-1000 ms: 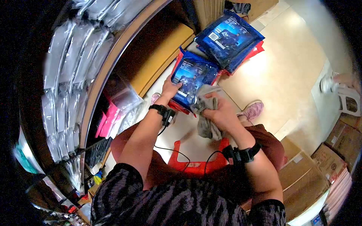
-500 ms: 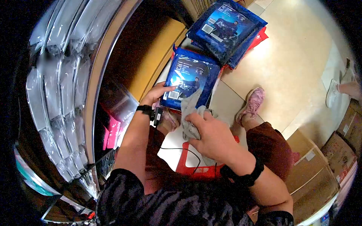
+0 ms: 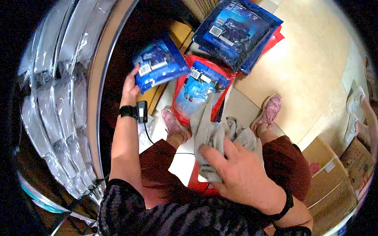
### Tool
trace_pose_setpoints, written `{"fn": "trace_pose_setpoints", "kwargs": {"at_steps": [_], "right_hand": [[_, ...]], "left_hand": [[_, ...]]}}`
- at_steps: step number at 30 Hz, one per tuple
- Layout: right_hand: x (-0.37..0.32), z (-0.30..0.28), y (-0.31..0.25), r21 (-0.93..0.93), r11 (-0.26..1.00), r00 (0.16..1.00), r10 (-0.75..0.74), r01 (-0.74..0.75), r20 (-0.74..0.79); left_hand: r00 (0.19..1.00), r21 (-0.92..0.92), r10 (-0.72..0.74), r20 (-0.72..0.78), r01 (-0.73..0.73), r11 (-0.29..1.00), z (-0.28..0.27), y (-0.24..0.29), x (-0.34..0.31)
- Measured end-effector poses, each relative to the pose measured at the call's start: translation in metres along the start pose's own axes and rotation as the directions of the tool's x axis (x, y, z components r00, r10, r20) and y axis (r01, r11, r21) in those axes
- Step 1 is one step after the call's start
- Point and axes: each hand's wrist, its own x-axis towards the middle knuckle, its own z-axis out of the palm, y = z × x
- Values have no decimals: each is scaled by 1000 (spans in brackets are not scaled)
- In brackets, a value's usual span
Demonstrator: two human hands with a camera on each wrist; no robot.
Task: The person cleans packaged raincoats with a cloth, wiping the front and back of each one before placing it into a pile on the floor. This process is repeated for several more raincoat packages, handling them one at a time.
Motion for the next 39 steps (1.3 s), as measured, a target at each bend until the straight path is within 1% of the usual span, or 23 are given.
{"fn": "trace_pose_setpoints", "kwargs": {"at_steps": [1,2,3,5,6,7,8,9,12,15,18,20,21,22,23,25,26,29,30,33,36,37,39], "right_hand": [[3,0,1,5,1000,1000,-7,7,2],[6,0,3,0,1000,1000,-2,2,29],[9,-1,4,-7,1000,999,5,-4,44],[17,-3,4,-19,1000,997,23,-22,73],[21,-2,5,-19,1000,998,26,-24,65],[25,-1,7,-21,999,998,29,-28,61],[28,-1,8,-18,999,998,33,-32,60],[32,-1,9,-23,999,996,45,-44,70],[40,-5,12,-22,997,992,79,-78,96],[46,-9,13,-19,995,990,101,-100,95],[50,-12,14,-35,996,992,90,-87,88],[51,-11,17,-38,997,994,71,-68,82],[52,-12,17,-43,996,993,80,-76,92],[53,-13,17,-45,995,991,89,-84,105],[54,-12,16,-46,995,988,96,-91,118],[56,-9,17,-39,997,992,77,-73,98],[57,-9,18,-42,997,994,71,-68,83],[59,-10,18,-48,995,992,95,-91,85],[59,-11,18,-51,994,991,97,-92,90],[59,-13,16,-59,994,990,95,-90,104],[59,-8,18,-75,994,992,90,-83,91],[59,-4,20,-86,993,993,93,-86,78],[56,2,21,-99,991,994,95,-90,52]], "left_hand": [[1000,-94,16,20,-14,995,6,4,9],[996,-58,38,-85,-43,997,0,5,31],[999,-92,22,-28,-25,995,-1,7,45],[994,-83,91,-54,-96,992,2,3,75],[994,-18,109,-6,-109,994,-10,-7,104],[997,88,-6,83,-1,996,-17,-13,116],[994,142,-84,-66,92,986,-21,-26,127],[964,183,-149,-218,191,964,-16,-37,130],[949,174,-211,-236,255,951,-23,-53,150],[956,343,-159,-247,239,909,2,-46,141],[961,515,-70,-267,203,833,-2,-51,160],[985,528,-148,-86,171,832,-24,-49,203],[982,532,-191,3,160,831,-33,-51,215],[985,441,-120,-126,164,882,-4,-52,201],[988,465,-68,-142,128,876,8,-56,191],[987,512,48,-156,39,858,12,-63,193],[981,531,79,-176,27,847,14,-66,194],[971,510,-9,-238,133,850,9,-65,195],[971,621,24,-237,132,773,9,-61,192],[964,644,-42,-262,207,737,13,-56,182],[963,640,-19,-268,193,743,20,-57,179],[964,750,92,-250,133,648,19,-60,178],[939,915,304,-162,28,402,12,-67,177]]}}
